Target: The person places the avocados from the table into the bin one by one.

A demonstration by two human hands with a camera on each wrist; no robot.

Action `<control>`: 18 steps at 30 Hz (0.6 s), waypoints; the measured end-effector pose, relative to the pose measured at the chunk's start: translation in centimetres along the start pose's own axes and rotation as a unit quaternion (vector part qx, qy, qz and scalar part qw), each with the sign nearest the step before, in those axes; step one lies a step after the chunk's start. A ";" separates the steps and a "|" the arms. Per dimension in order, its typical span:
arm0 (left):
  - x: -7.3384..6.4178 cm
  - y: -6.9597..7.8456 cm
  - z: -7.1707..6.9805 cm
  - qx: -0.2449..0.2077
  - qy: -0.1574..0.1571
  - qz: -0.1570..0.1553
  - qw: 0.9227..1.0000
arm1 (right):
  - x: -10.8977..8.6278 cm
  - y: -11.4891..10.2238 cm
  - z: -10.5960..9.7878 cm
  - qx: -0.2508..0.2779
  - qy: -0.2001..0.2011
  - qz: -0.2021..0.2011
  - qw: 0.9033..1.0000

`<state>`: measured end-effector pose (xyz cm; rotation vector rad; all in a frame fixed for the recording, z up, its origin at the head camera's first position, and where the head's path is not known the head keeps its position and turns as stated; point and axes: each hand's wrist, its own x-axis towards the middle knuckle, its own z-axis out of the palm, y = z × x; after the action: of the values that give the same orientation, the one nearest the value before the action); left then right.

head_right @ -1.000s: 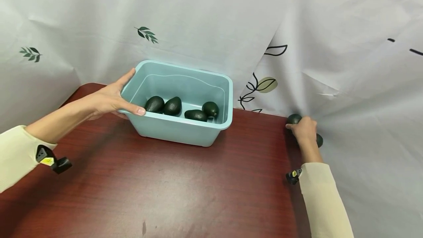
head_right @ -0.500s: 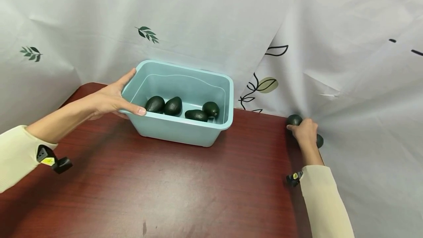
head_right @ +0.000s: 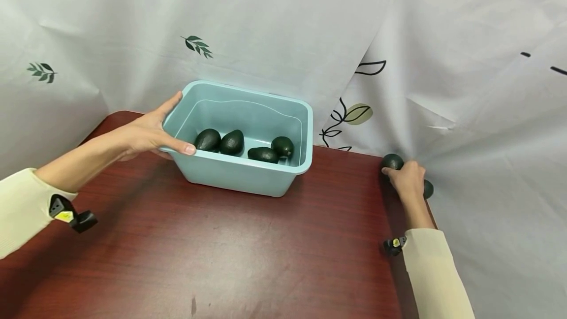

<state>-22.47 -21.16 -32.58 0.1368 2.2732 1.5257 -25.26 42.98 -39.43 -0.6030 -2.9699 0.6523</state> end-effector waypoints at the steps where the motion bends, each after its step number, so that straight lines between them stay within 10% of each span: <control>1: 0.0 0.0 0.0 0.000 0.000 0.000 1.000 | -0.1 0.0 0.0 0.000 0.002 -0.003 1.000; 18: 0.0 0.1 0.1 0.004 0.002 -0.001 1.000 | -2.2 -1.4 0.4 0.018 0.042 -0.087 0.995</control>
<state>-22.45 -21.07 -32.49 0.1337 2.2831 1.5179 -23.78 40.77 -39.14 -0.3549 -2.8832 0.6465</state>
